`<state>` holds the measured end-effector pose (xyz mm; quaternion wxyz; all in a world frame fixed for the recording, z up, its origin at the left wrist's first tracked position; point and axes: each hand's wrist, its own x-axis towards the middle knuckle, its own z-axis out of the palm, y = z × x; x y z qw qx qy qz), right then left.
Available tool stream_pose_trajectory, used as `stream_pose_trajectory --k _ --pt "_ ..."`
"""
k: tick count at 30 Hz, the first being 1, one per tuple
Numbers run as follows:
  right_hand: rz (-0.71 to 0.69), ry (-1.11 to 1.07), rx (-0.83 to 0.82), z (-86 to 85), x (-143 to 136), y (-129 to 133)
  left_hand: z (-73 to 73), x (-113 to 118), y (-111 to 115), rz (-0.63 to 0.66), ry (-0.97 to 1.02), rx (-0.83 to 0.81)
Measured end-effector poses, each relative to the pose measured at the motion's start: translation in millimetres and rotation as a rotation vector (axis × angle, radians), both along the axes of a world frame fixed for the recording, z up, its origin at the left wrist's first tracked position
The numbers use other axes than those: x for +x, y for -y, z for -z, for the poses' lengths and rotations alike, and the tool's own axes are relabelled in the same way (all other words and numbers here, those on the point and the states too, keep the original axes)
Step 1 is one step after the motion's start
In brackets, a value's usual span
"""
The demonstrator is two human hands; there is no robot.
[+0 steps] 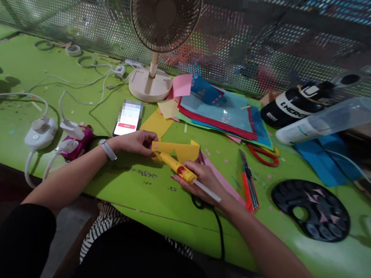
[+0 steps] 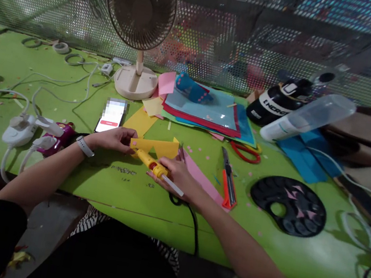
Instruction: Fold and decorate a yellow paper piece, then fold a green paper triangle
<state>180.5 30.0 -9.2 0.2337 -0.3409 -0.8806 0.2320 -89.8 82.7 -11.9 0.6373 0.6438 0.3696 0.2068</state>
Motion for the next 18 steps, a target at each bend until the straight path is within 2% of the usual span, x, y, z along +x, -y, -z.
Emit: stream_pose_trajectory --k 18 --pt "0.003 0.002 -0.012 -3.2 -0.3 1.1 -0.5 0.4 0.0 0.011 0.019 -0.004"
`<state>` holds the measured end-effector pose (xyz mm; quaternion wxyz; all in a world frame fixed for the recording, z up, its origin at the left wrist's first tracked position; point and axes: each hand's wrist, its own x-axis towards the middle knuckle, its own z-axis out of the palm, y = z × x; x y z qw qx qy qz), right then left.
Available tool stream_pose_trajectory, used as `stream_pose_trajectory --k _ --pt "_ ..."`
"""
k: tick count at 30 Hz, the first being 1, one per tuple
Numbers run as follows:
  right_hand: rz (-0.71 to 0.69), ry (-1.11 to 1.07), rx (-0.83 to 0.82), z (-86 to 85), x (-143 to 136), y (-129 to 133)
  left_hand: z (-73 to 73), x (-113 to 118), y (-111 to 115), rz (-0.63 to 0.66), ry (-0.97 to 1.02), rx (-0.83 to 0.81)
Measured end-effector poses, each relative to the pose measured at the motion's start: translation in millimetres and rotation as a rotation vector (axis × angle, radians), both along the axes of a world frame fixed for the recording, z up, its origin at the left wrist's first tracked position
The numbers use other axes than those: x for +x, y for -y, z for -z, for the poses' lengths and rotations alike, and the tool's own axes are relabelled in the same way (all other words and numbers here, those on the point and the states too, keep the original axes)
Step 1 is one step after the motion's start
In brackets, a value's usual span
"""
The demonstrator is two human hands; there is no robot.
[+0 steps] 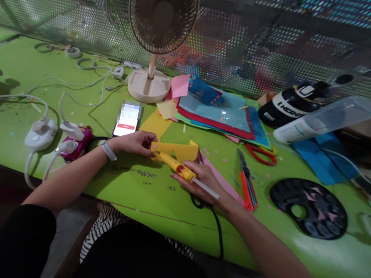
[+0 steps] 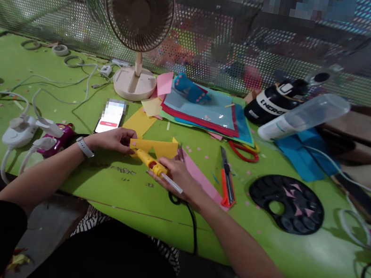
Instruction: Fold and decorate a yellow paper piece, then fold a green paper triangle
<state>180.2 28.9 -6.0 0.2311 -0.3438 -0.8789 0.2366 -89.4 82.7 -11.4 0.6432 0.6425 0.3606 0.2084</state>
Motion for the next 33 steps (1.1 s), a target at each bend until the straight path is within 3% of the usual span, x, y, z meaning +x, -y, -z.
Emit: stream_pose_trajectory --k 17,22,25,28,33 --pt "-0.002 0.002 0.027 1.1 0.4 -0.3 -0.1 -0.7 -0.2 0.009 -0.006 0.012" --pt "-0.007 -0.066 0.068 -11.1 11.3 5.3 1.7 -1.3 -2.1 0.029 -0.014 -0.009" --pt "0.058 -0.062 0.093 -22.8 33.1 9.3 -0.2 -1.4 -1.9 0.033 -0.024 -0.01" --pt "0.212 -0.031 0.134 -28.0 71.3 10.7 -3.3 -1.0 -1.1 0.026 -0.032 -0.01" --pt "0.631 0.133 0.332 -6.2 166.3 11.5 -2.5 -0.9 -2.6 0.028 -0.025 -0.023"
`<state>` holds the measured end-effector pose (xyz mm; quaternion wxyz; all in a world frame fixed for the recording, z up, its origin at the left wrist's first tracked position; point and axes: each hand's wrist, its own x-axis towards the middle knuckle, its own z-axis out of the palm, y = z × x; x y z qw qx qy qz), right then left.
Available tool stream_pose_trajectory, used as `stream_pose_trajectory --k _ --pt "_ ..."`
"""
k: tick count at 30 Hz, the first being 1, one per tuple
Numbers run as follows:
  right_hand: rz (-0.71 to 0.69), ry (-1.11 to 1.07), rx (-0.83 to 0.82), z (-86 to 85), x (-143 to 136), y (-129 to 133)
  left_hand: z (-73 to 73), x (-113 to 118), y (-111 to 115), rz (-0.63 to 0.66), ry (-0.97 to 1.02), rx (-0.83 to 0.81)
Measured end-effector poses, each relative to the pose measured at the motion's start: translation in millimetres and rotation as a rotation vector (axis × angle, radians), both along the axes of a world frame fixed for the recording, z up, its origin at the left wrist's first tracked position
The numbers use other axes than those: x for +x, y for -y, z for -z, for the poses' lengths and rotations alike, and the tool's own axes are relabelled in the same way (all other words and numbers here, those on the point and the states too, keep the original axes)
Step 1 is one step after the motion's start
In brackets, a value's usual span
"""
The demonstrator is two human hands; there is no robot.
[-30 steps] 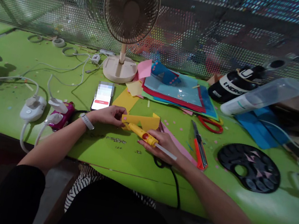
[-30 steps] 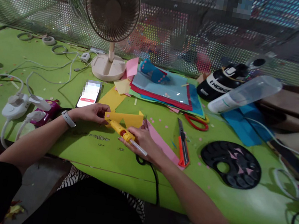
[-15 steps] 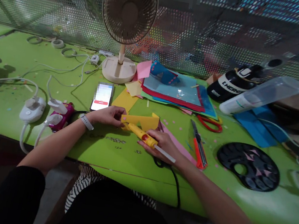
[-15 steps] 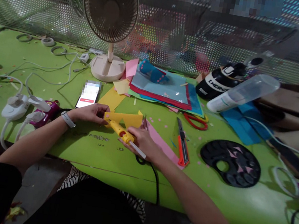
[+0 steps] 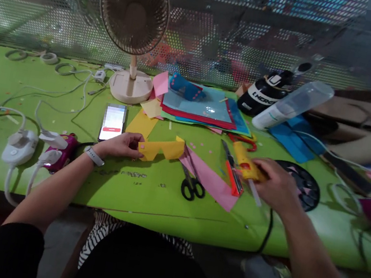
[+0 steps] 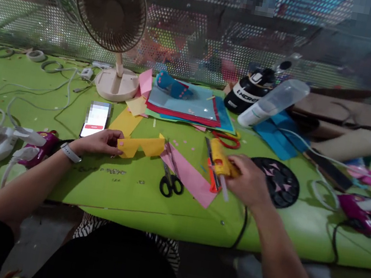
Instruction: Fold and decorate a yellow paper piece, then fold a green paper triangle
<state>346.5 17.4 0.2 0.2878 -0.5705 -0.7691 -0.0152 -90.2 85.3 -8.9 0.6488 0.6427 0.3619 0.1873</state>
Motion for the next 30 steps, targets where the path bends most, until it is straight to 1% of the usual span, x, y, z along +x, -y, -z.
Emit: stream_pose_trajectory --k 2,4,5,7,9,10,12,14,15,17,19,21,23,25,27,28,30 --pt "0.184 0.083 -0.031 16.9 38.3 2.1 1.5 -0.5 -1.5 0.002 -0.007 0.009" --pt "0.313 0.105 -0.045 34.3 70.1 4.1 2.2 -1.0 -2.7 0.014 -0.017 0.024" --pt "0.363 0.096 -0.049 42.0 83.0 4.8 2.1 -1.2 -3.2 0.022 -0.021 0.029" --pt "0.411 0.063 -0.085 53.1 103.4 5.2 1.4 -1.5 -3.7 0.029 -0.024 0.03" --pt "0.424 0.033 -0.161 56.0 117.3 5.6 0.6 -1.5 -3.8 0.024 -0.022 0.026" --pt "0.416 0.026 -0.21 54.1 121.5 6.3 0.3 -1.4 -3.8 0.021 -0.02 0.024" --pt "0.373 0.043 -0.278 44.4 121.9 9.2 -0.1 -1.1 -3.8 0.016 -0.016 0.022" --pt "0.349 0.074 -0.226 29.8 106.4 13.5 -0.5 -0.7 -3.8 0.013 -0.015 0.021" --pt "0.385 0.07 -0.11 22.1 91.5 15.4 -0.7 -0.5 -3.8 0.011 -0.018 0.022" --pt "0.46 -0.014 0.054 8.9 48.9 17.3 -0.8 -0.1 -3.9 0.008 -0.029 0.024" --pt "0.29 -0.116 -0.098 1.4 -2.8 15.3 -0.3 -0.1 -3.8 0.006 -0.035 0.027" --pt "0.112 -0.072 -0.321 0.5 -50.7 10.2 0.9 -0.2 -3.4 0.006 -0.025 0.029" --pt "-0.012 0.005 -0.423 4.6 -84.2 4.4 2.0 -0.3 -2.5 0.003 -0.01 0.027" --pt "-0.088 0.048 -0.459 10.1 -99.9 -0.1 2.4 0.0 -1.4 0.002 -0.001 0.019" --pt "-0.122 0.041 -0.491 13.6 -101.5 -2.1 2.0 0.6 -0.3 0.0 0.006 0.013" --pt "-0.116 0.011 -0.526 14.1 -99.2 -2.4 1.7 0.9 0.1 0.0 0.01 0.011" --pt "-0.052 -0.122 -0.642 13.0 -92.4 -1.7 1.5 1.2 0.7 0.0 0.011 0.01"
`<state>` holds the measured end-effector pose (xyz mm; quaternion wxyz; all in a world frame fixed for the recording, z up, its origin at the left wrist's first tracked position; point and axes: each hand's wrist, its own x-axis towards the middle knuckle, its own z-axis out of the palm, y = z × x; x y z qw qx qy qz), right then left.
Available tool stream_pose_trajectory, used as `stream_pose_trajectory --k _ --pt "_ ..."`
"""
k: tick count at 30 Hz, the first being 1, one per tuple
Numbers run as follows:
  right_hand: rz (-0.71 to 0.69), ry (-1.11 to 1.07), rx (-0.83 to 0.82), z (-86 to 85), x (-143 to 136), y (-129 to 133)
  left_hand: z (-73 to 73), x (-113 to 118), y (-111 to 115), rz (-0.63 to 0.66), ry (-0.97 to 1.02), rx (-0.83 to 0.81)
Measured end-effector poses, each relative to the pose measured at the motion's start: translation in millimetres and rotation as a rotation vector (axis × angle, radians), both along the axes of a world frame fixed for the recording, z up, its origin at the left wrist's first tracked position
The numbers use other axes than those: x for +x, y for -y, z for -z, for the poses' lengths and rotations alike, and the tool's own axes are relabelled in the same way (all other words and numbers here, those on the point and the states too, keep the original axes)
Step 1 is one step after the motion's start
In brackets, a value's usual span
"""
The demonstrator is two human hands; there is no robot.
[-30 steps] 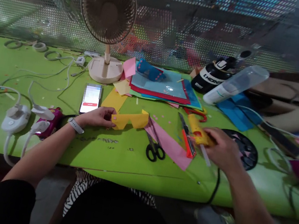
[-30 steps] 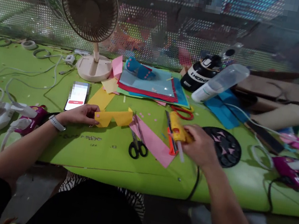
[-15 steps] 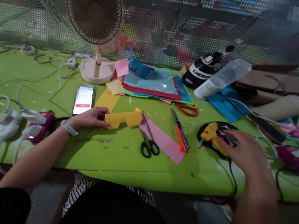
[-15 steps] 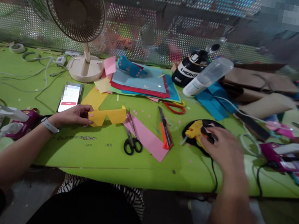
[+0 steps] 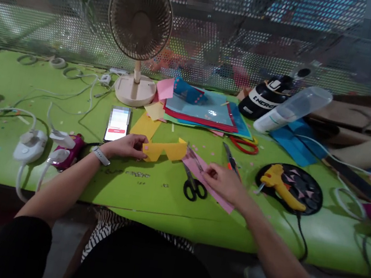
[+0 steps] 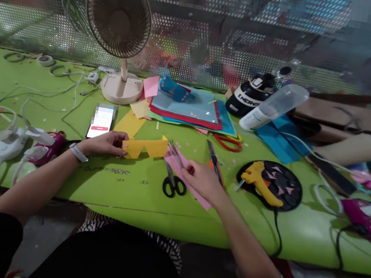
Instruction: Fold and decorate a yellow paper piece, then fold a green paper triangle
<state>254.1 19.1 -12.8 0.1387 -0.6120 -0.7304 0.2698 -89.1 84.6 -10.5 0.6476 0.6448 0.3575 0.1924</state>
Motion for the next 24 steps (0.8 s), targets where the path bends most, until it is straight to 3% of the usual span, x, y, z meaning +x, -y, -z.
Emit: stream_pose_trajectory --k 4,13,20,24 --pt "0.182 -0.328 -0.206 -4.7 10.7 0.1 2.3 -1.4 0.1 -0.004 -0.006 0.012" --pt "0.245 -0.892 -0.048 -19.1 8.9 -19.3 5.8 -4.3 -1.4 0.023 -0.003 0.049" --pt "0.335 -0.853 0.452 -42.5 4.1 -24.2 5.6 -3.4 -3.9 0.021 0.018 0.023" --pt "0.218 -0.619 0.411 -33.4 6.3 -28.0 2.3 -2.9 -4.9 0.026 -0.006 0.016"
